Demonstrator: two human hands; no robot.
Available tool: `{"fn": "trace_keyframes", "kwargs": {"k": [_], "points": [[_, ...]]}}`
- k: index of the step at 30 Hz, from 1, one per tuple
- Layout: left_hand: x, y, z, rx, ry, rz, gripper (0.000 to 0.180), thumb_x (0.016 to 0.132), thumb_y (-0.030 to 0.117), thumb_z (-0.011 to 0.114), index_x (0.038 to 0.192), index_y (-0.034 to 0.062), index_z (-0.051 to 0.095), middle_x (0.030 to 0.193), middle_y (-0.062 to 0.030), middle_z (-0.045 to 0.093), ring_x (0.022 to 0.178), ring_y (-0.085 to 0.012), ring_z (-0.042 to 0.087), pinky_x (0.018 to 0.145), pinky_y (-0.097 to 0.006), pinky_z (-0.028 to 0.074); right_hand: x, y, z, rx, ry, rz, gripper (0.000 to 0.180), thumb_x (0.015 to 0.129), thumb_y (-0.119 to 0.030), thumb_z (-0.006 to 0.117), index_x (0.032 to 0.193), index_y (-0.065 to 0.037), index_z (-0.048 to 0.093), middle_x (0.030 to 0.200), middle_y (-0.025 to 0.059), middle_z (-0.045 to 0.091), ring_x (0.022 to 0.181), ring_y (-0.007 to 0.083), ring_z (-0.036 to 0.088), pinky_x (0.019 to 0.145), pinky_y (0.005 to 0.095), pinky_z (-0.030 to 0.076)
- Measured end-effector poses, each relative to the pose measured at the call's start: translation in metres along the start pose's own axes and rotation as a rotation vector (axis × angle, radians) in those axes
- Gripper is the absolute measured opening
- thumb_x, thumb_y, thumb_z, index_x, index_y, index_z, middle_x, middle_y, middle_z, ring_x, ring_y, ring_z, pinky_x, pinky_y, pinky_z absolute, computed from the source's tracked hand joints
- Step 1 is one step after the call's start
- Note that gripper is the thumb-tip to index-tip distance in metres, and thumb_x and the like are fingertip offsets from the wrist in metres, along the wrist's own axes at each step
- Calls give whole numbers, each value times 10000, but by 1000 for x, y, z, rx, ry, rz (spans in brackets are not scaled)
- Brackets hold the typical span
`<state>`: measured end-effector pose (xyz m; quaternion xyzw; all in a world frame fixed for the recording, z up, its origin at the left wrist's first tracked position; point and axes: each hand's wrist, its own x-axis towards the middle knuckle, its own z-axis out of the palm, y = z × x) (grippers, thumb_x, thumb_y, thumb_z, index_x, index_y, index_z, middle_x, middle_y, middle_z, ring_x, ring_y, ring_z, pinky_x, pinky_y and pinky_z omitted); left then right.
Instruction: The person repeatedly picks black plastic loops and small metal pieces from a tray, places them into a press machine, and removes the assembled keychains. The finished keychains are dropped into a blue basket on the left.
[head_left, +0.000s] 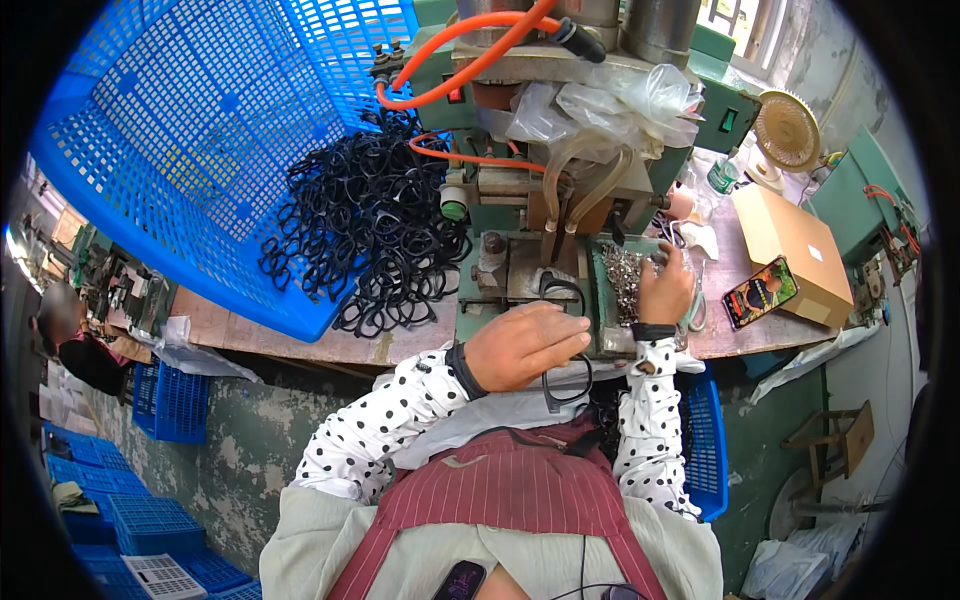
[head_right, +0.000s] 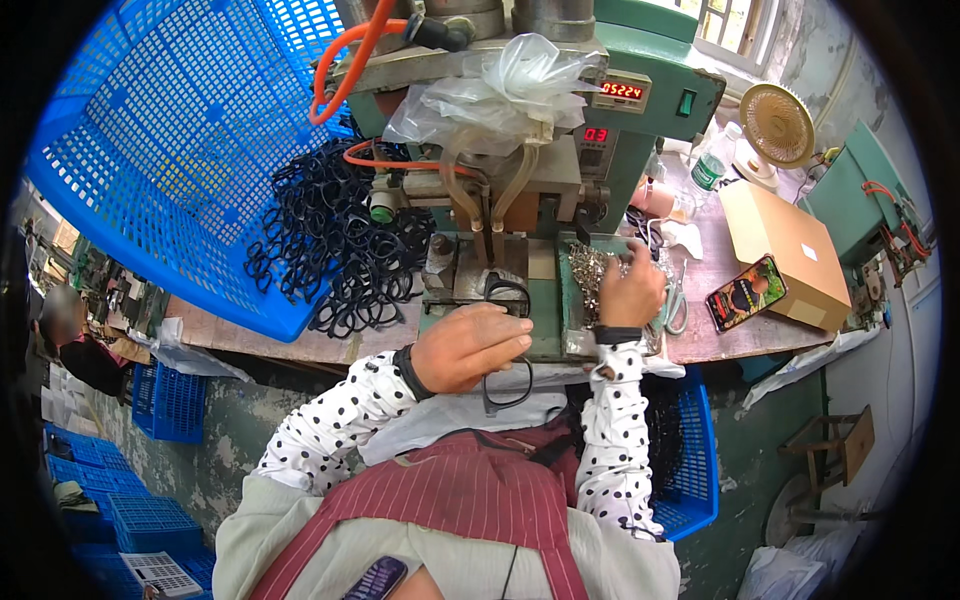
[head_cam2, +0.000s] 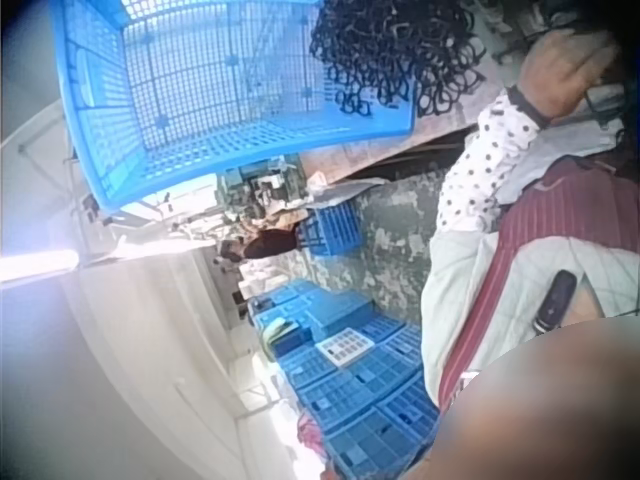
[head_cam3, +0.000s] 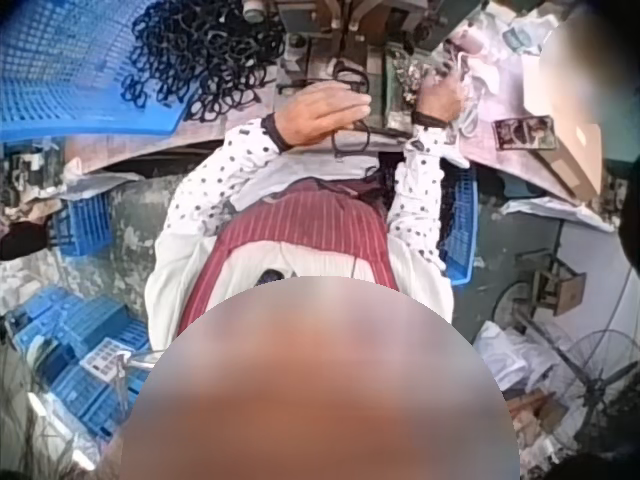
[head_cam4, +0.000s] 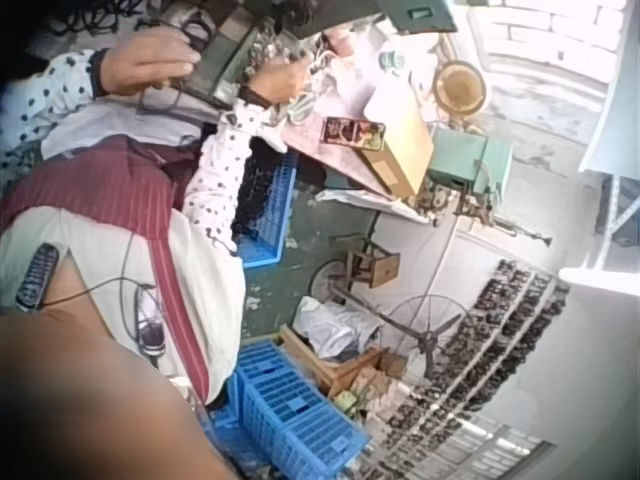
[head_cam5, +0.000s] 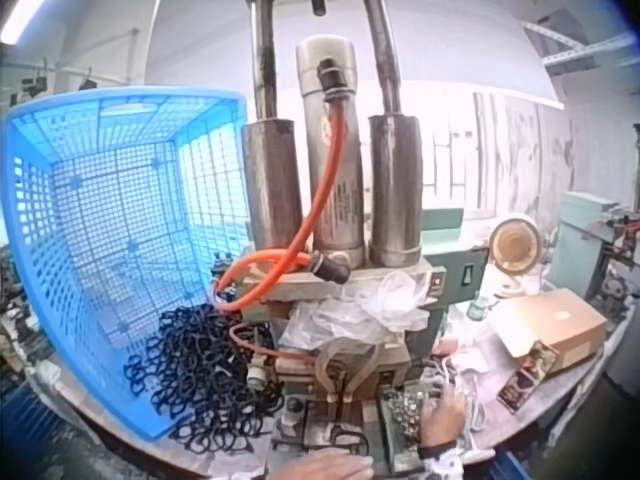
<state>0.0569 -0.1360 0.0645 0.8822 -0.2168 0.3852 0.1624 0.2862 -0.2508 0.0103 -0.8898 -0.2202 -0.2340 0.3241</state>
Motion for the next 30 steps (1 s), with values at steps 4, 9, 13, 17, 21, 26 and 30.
{"fn": "trace_keyframes", "kwargs": {"k": [4,9,13,17,21,26,30], "points": [[-2,-1,-2,-40,-5,-25,460,792,94,701,1227,19,572,1234,-172,597,1016,-321,613,894,-443,501,-14,32,14,-13,-126,-128,367,734,-278,773,1062,-165,654,1040,37,683,1006,279,584,841,436,434],[-4,-1,3,-41,23,-24,463,794,101,702,1231,23,571,1247,-165,593,1020,-319,611,903,-441,498,-21,34,20,-59,-136,-211,156,713,-262,769,773,-135,700,1093,38,645,1113,291,508,862,517,360],[-5,4,-1,46,-19,-40,446,820,137,696,1240,45,578,1242,-153,594,1023,-294,604,941,-461,462,-17,39,20,134,80,-269,90,763,-228,742,807,-154,716,953,14,676,970,266,569,837,411,403],[-26,4,-17,240,75,-24,385,839,222,702,1189,86,615,1107,-110,622,902,-246,588,873,-432,438,-19,30,11,125,97,-208,79,804,-248,722,828,-173,714,793,-3,681,782,244,589,740,379,429],[-85,-44,-27,641,281,-630,96,812,173,656,838,99,601,748,-81,557,722,-306,525,657,-430,360,-19,34,16,150,100,-193,75,814,-250,716,836,-178,707,778,4,679,750,241,606,710,397,432],[-138,-92,-43,1062,-208,-1253,303,774,397,722,811,107,640,852,-75,585,842,-296,593,686,-442,420,-20,41,25,167,114,-165,65,820,-227,712,856,-174,705,762,27,679,695,258,615,651,407,450],[-152,-107,-46,788,-150,-1538,287,811,381,675,821,95,652,883,-113,611,864,-331,617,718,-483,453,-21,45,29,161,154,-222,71,820,-191,708,885,-165,706,770,43,682,699,263,624,657,392,470]]}}
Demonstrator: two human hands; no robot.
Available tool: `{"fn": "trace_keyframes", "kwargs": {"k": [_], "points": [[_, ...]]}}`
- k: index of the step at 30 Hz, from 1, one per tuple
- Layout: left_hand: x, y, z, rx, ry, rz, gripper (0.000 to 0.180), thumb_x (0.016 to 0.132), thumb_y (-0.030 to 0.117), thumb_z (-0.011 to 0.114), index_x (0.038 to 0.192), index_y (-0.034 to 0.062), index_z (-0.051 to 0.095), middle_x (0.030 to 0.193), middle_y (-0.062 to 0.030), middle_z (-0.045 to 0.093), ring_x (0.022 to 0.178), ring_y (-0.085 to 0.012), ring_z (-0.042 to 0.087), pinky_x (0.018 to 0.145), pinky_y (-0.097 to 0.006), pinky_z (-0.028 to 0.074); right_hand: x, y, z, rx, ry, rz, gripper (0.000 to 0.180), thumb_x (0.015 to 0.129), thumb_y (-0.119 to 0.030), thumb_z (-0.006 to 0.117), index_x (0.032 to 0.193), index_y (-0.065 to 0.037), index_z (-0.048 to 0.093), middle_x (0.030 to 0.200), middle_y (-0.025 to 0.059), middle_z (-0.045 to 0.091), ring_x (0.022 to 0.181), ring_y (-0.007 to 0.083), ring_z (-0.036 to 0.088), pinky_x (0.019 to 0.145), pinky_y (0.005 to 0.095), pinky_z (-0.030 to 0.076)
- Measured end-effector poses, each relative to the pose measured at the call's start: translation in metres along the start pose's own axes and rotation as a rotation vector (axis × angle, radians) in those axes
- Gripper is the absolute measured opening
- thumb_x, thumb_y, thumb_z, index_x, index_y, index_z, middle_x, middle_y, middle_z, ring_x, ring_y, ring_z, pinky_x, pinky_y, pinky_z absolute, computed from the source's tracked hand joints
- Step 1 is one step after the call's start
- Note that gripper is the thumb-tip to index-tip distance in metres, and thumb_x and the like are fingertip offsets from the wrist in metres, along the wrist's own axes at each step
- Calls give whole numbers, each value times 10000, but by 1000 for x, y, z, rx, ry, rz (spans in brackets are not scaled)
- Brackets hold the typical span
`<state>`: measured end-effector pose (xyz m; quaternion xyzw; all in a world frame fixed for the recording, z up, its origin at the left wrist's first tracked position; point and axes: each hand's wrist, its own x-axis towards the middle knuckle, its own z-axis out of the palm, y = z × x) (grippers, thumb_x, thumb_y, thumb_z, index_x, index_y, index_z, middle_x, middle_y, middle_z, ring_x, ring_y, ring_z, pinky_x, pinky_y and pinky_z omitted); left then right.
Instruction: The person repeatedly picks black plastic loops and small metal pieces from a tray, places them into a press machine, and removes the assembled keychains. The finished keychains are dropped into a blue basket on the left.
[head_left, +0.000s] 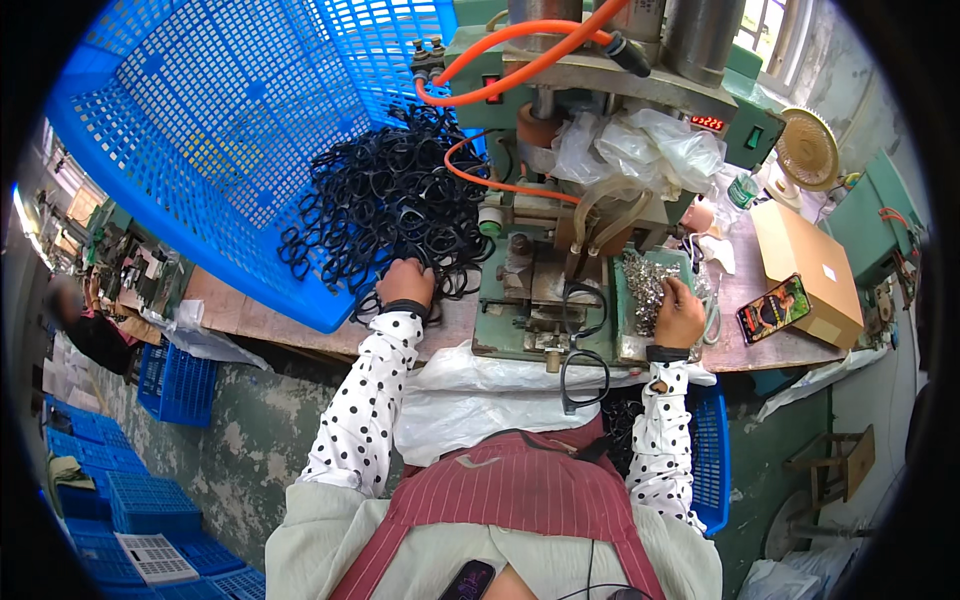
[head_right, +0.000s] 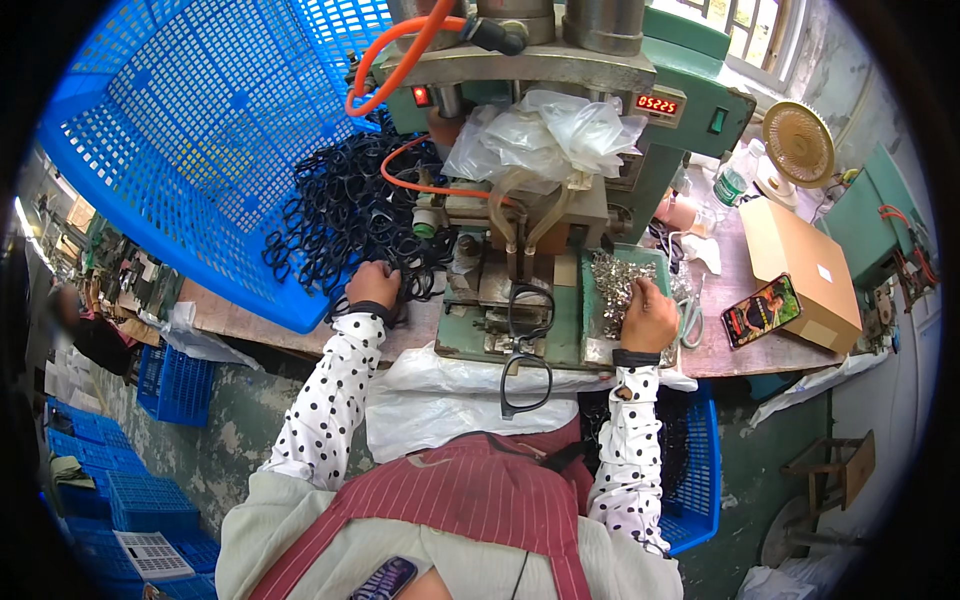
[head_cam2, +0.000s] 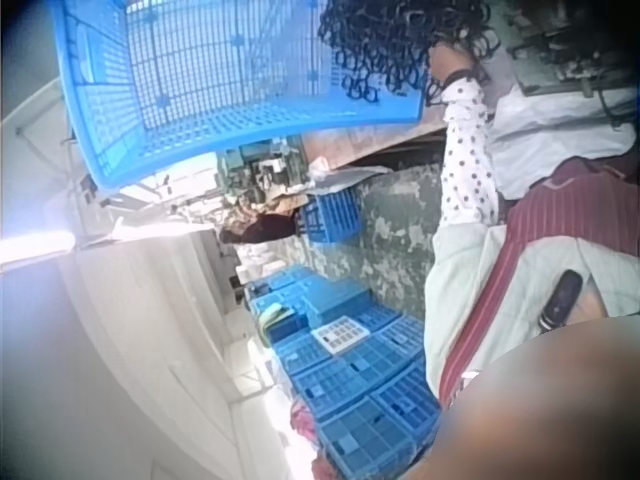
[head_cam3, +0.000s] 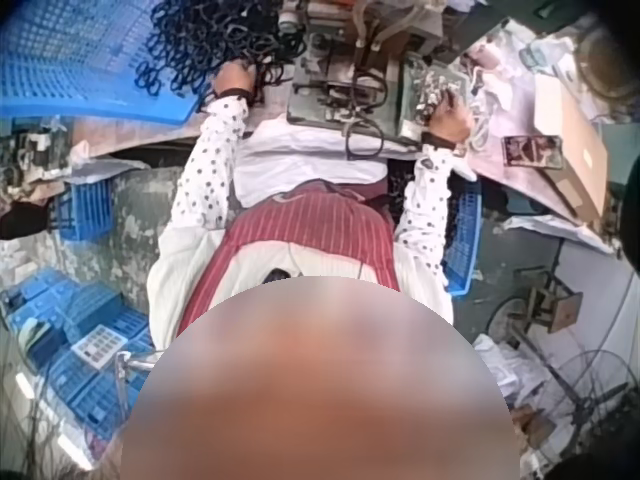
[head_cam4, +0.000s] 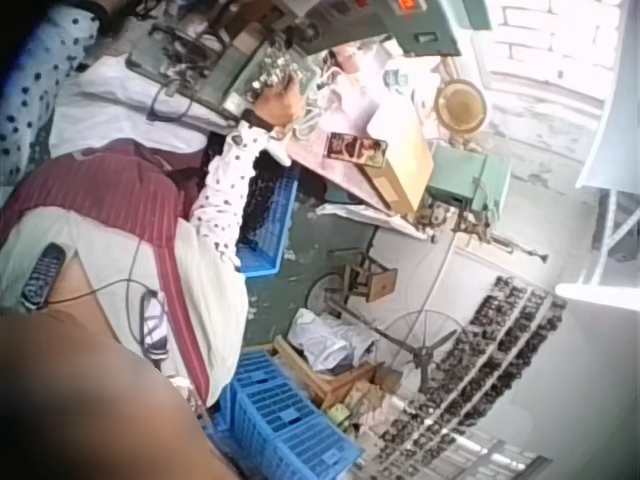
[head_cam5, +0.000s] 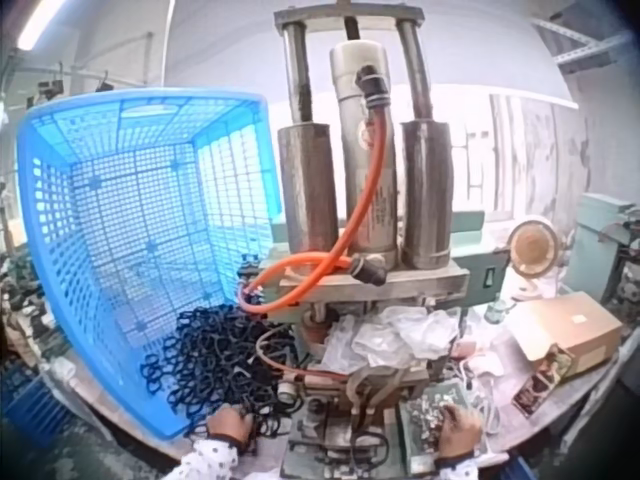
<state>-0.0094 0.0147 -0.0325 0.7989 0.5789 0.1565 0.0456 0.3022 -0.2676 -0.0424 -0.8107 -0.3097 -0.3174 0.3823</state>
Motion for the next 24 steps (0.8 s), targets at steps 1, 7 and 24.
{"fn": "trace_keyframes", "kwargs": {"k": [1,7,24], "points": [[-2,1,-3,-97,80,28,275,835,346,643,826,73,619,888,-133,617,859,-355,615,700,-491,464,-2,2,1,14,18,-6,75,817,-182,708,890,-164,707,776,45,682,711,262,628,666,387,474],[-22,19,-40,-348,358,166,223,990,240,492,1001,18,482,782,-170,611,655,-308,627,561,-415,476,-1,-6,1,13,-39,-4,117,803,-97,679,912,-137,696,854,68,681,780,281,631,703,388,486],[-106,136,-101,-824,297,1400,429,714,41,691,1138,24,626,975,-73,637,836,-253,614,797,-411,496,26,-145,-67,835,-514,358,181,774,-31,713,953,-5,716,796,36,683,668,73,573,599,209,450]]}}
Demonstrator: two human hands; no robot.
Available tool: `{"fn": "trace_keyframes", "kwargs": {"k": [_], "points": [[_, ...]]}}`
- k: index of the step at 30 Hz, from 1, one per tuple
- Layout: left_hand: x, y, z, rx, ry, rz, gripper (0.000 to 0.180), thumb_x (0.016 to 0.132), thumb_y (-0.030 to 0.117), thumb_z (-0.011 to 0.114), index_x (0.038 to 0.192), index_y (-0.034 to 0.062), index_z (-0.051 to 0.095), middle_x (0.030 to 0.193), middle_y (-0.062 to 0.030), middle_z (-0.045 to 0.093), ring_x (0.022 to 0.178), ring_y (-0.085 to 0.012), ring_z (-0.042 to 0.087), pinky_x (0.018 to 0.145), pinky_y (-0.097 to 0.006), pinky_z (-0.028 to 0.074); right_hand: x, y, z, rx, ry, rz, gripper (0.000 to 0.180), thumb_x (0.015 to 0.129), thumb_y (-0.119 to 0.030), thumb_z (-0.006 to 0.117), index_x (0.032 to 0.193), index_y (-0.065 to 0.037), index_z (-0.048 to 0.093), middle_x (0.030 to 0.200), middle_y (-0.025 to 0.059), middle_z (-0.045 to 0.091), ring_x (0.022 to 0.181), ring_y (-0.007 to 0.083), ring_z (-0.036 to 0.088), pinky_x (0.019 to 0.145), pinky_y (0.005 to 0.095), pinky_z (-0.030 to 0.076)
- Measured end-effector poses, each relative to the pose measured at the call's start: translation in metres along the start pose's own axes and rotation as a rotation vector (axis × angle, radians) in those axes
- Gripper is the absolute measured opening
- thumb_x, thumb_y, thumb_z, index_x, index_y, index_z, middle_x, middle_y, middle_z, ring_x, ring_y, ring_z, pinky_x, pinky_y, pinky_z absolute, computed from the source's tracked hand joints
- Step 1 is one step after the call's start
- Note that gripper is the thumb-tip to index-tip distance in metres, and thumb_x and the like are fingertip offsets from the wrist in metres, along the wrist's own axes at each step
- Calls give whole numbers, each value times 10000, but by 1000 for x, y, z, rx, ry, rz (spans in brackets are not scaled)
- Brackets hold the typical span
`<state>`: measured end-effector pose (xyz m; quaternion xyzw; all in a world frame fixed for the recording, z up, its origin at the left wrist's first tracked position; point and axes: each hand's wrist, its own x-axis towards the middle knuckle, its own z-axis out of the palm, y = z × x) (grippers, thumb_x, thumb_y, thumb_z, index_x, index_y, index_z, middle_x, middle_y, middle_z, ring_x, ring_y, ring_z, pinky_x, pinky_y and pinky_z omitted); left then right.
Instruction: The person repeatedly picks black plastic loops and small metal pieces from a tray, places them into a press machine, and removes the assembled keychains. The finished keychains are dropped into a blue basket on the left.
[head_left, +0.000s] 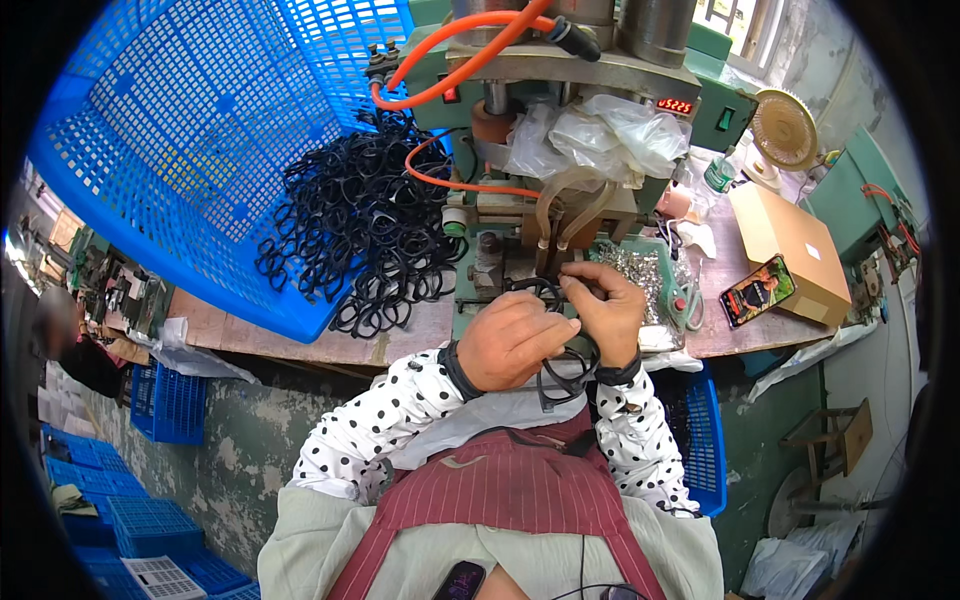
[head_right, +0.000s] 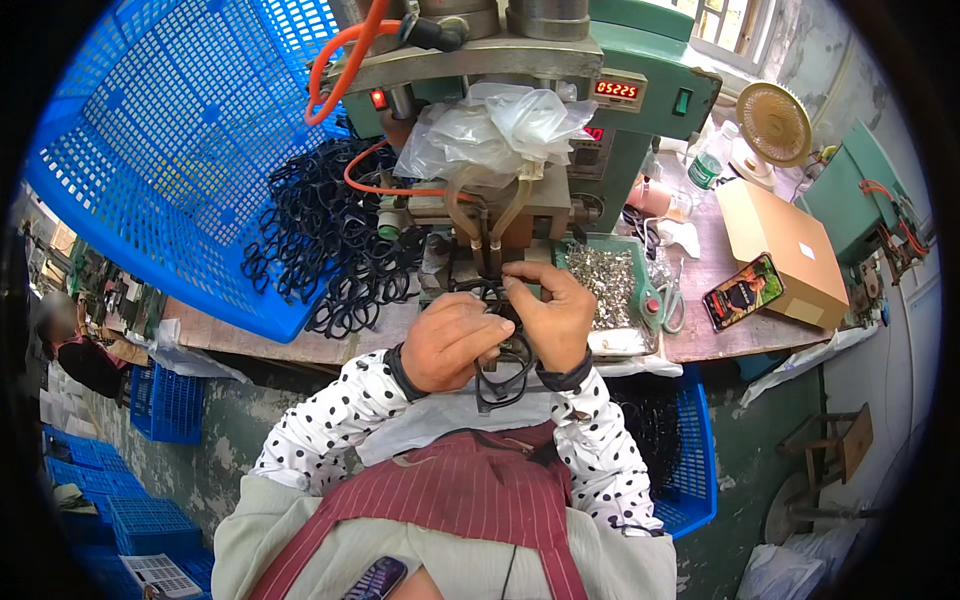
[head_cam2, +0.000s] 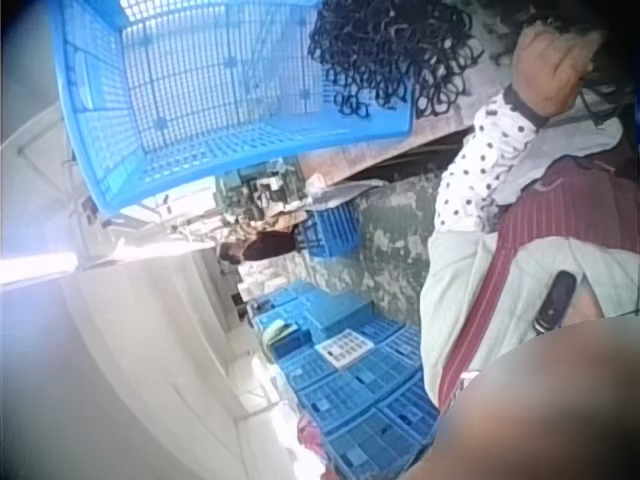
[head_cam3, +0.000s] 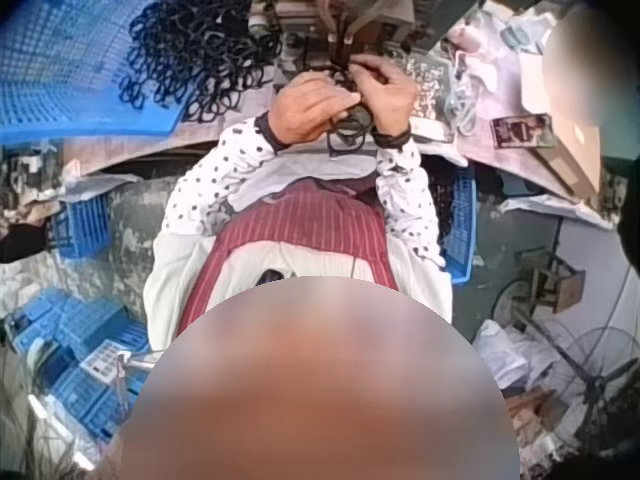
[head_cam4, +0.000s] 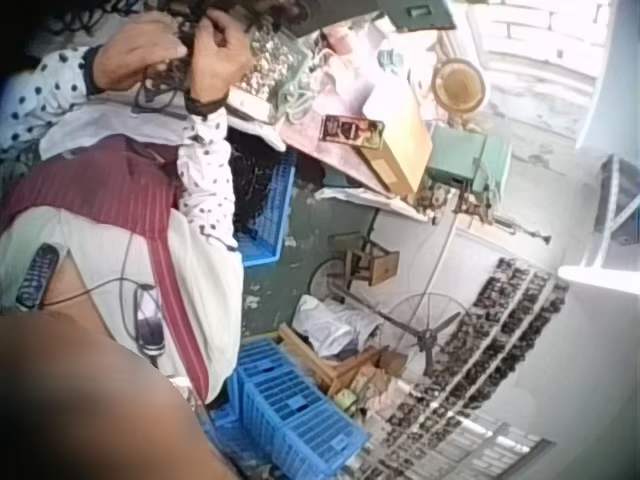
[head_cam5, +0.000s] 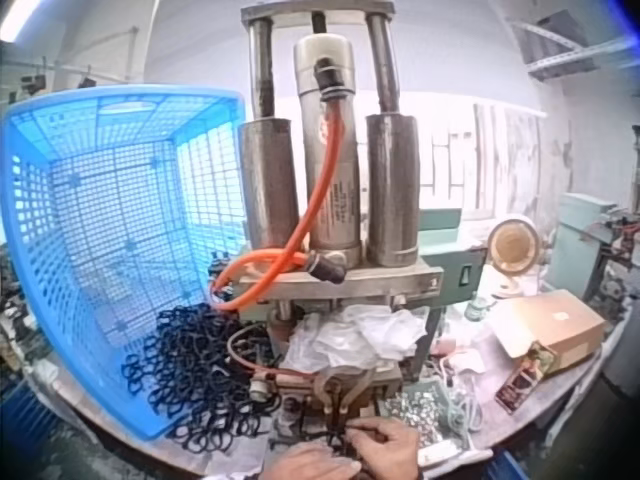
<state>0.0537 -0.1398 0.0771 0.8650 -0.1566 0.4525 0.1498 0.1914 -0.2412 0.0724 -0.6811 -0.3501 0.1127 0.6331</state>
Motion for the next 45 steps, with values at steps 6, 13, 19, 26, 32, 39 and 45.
{"fn": "trace_keyframes", "kwargs": {"k": [6,13,19,26,32,39,45], "points": [[-7,5,1,-19,-38,109,435,716,62,688,1137,-8,607,961,-99,614,771,-277,569,790,-411,476,9,-14,17,144,-1,15,444,747,26,727,1121,14,488,870,73,646,688,65,554,578,189,402],[-12,-5,-1,-95,-135,160,547,649,28,631,1193,-14,593,1119,-153,625,967,-309,603,930,-447,473,10,3,20,113,107,-104,555,718,-44,773,1209,-12,517,862,111,698,686,142,628,661,254,491],[-7,-15,8,-228,-186,128,543,701,-11,646,1236,0,555,1240,-169,578,981,-348,597,884,-457,485,45,113,-68,-855,444,81,397,748,-244,766,1097,-124,618,967,66,700,878,297,618,781,433,450],[-12,-20,12,-260,-178,113,515,696,1,644,1207,5,575,1216,-152,588,907,-335,591,817,-445,479,26,123,-57,-1103,254,-215,215,709,-274,774,859,-140,698,1048,38,658,1065,279,541,847,499,380],[-5,-13,0,-38,-244,155,416,796,217,646,1185,80,591,1222,-96,580,1028,-261,566,940,-456,412,29,129,-65,-855,408,-252,76,771,-230,730,773,-167,689,878,0,674,945,248,566,804,436,378],[-44,-93,-43,586,236,-362,45,822,140,635,819,98,617,764,-69,594,707,-296,540,650,-428,359,28,122,-60,-834,436,-304,73,825,-206,694,840,-138,672,800,41,668,761,282,588,675,406,448],[-99,-166,-57,980,-268,-773,116,761,141,657,850,191,710,812,-38,551,828,-247,563,693,-418,373,31,128,-58,-806,426,-341,45,845,-118,660,890,-119,661,803,84,660,734,309,600,648,421,471]]}}
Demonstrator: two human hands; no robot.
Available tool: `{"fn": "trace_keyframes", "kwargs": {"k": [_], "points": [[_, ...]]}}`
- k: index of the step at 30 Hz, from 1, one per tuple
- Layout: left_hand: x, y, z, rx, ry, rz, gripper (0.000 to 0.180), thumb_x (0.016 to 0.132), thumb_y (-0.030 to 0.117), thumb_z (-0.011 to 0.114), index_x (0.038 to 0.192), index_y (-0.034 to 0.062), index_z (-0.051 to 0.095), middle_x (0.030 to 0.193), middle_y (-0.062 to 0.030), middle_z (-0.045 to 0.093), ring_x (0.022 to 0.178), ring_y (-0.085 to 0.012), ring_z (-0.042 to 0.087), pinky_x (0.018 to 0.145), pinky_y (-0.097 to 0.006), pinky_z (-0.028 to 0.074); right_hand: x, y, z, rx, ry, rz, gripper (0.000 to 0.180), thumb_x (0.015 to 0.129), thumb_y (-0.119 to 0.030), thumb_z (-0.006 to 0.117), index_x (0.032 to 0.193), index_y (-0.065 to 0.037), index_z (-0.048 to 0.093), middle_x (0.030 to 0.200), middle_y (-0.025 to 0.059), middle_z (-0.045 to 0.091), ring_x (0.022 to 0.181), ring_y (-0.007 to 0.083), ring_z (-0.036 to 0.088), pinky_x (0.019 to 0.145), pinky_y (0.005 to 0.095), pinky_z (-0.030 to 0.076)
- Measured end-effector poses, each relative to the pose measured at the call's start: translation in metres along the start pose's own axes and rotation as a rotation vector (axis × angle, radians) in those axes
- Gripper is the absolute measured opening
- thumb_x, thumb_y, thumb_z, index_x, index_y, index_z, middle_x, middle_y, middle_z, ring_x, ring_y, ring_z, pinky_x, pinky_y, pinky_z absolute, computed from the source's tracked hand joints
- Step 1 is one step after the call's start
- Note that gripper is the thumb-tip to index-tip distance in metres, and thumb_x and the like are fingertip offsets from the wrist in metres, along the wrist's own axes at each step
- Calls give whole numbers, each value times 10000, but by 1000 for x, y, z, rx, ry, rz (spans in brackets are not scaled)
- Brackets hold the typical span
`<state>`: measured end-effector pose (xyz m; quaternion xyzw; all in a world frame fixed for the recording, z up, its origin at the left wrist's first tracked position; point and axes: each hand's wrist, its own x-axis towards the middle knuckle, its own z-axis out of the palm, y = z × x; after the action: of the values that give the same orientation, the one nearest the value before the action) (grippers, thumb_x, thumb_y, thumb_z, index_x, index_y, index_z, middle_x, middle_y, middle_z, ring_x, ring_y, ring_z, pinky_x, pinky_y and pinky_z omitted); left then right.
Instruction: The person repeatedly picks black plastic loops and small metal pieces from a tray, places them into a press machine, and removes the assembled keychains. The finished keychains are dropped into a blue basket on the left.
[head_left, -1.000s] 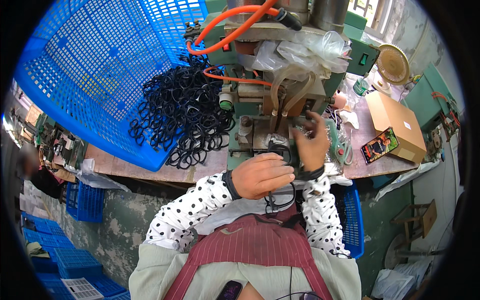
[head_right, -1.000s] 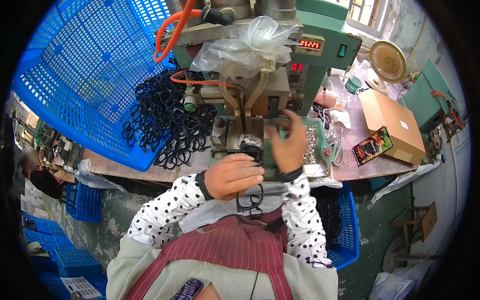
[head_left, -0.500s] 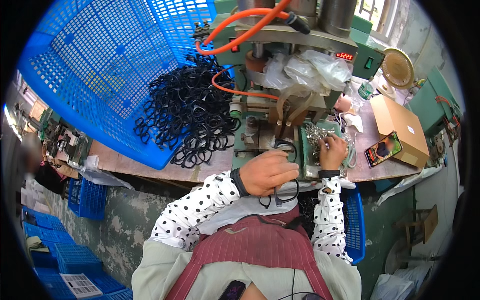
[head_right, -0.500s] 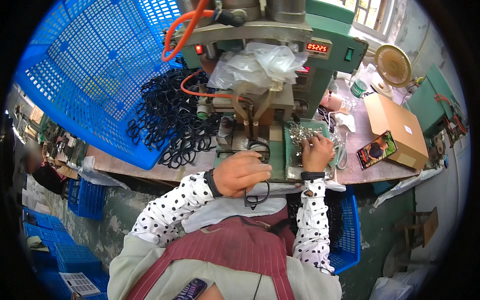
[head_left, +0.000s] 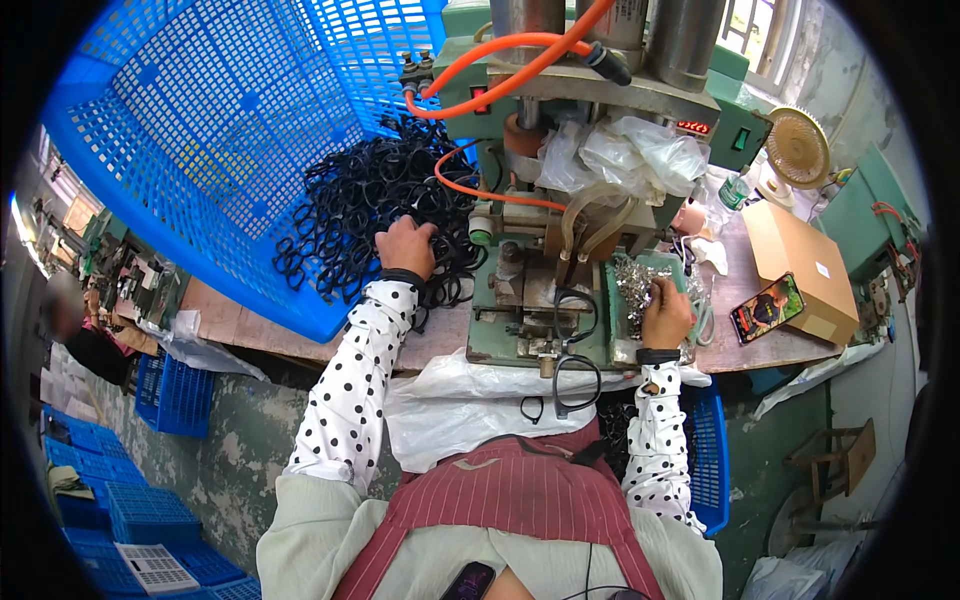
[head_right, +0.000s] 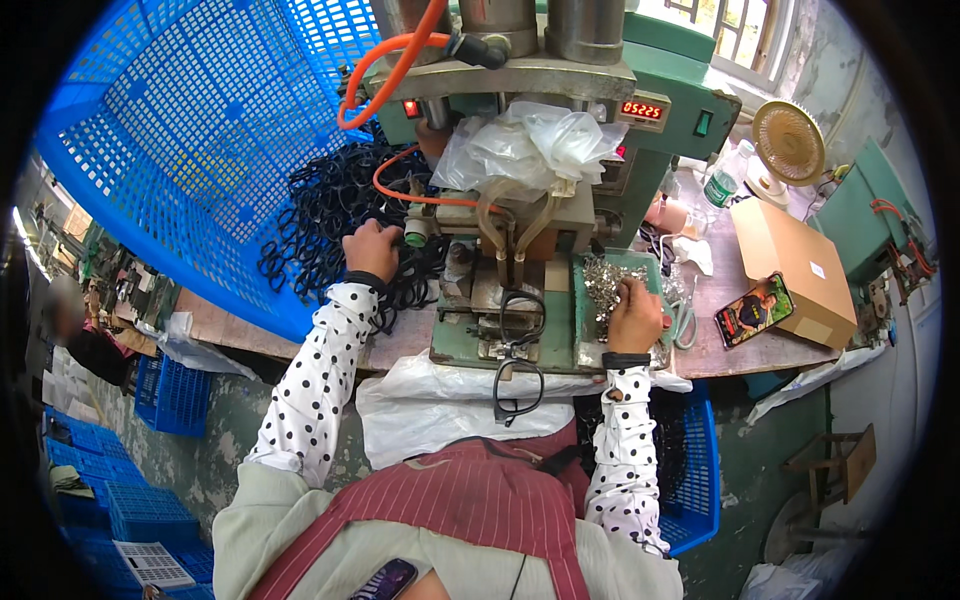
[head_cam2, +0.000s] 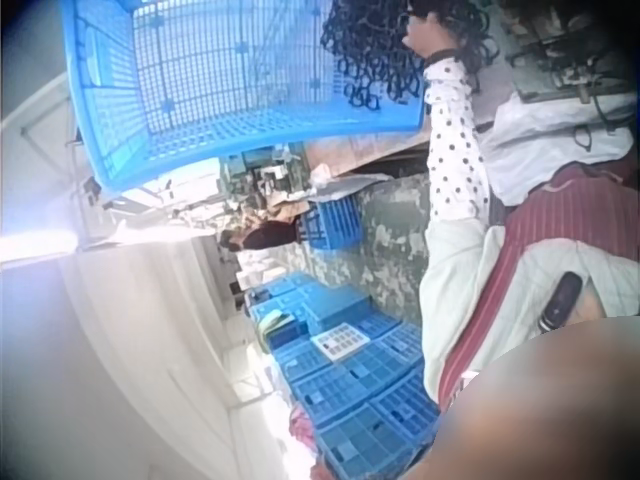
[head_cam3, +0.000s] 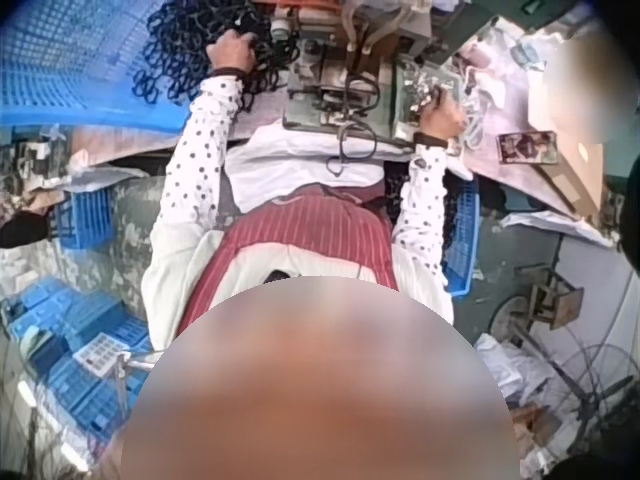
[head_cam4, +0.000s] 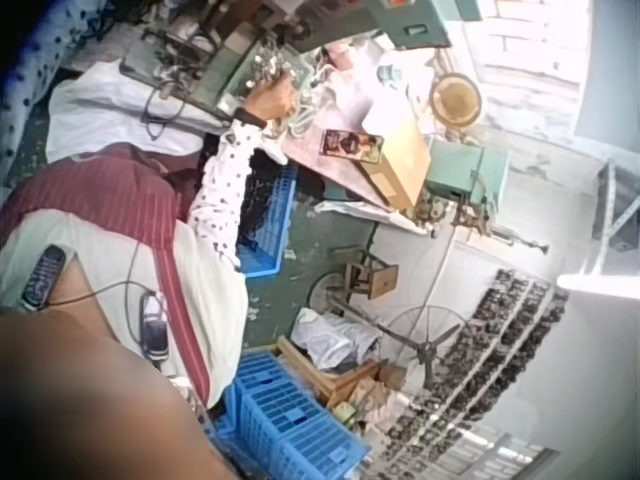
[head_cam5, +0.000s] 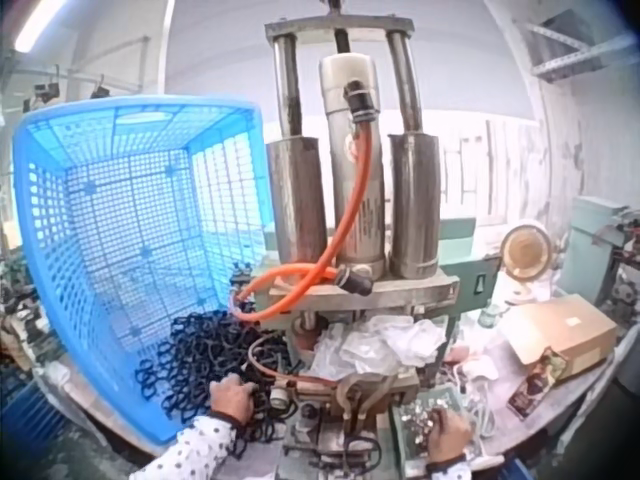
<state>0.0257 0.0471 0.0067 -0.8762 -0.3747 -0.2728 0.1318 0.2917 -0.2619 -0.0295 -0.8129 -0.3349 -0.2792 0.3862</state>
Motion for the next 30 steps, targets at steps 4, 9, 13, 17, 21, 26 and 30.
{"fn": "trace_keyframes", "kwargs": {"k": [4,9,13,17,21,26,30], "points": [[-1,-7,3,38,5,103,110,740,149,666,807,215,722,793,-13,548,853,-230,564,705,-411,370,-4,7,7,-15,-3,14,70,851,-93,643,913,-121,657,818,93,660,743,318,605,655,420,475],[11,-27,-40,-85,317,-123,56,808,161,627,779,176,673,837,-27,580,877,-240,549,726,-430,375,3,0,-6,-20,40,-94,68,848,-84,644,882,-138,666,822,81,661,715,311,591,642,404,478],[3,-14,-77,-844,381,-425,152,947,139,496,877,29,572,819,-120,601,729,-319,565,663,-416,444,6,-11,-10,5,65,-113,119,826,-80,669,903,-161,713,821,66,678,666,277,583,626,364,485],[-39,54,-99,-681,521,73,131,834,27,605,960,64,605,802,-54,633,733,-252,603,672,-380,454,11,-42,-15,529,-143,255,167,806,-53,680,953,-107,739,816,43,703,654,161,596,630,288,479],[-51,115,-131,-777,423,639,300,765,95,721,1051,72,633,900,-23,670,808,-200,631,787,-386,458,25,-105,-55,847,-330,388,201,791,1,678,991,5,696,826,30,702,717,70,598,639,229,465],[-51,152,-137,-921,324,704,393,789,143,721,1151,31,620,931,-70,672,831,-218,643,802,-391,493,20,-131,-58,885,-407,420,510,729,-51,741,1173,2,497,772,102,699,668,112,613,632,249,470],[-54,151,-127,-975,263,792,450,814,161,707,1216,7,576,894,-84,647,786,-256,616,781,-408,500,25,-139,-57,825,-414,438,557,713,-52,747,1196,5,474,775,127,699,690,146,645,651,267,490]]}}
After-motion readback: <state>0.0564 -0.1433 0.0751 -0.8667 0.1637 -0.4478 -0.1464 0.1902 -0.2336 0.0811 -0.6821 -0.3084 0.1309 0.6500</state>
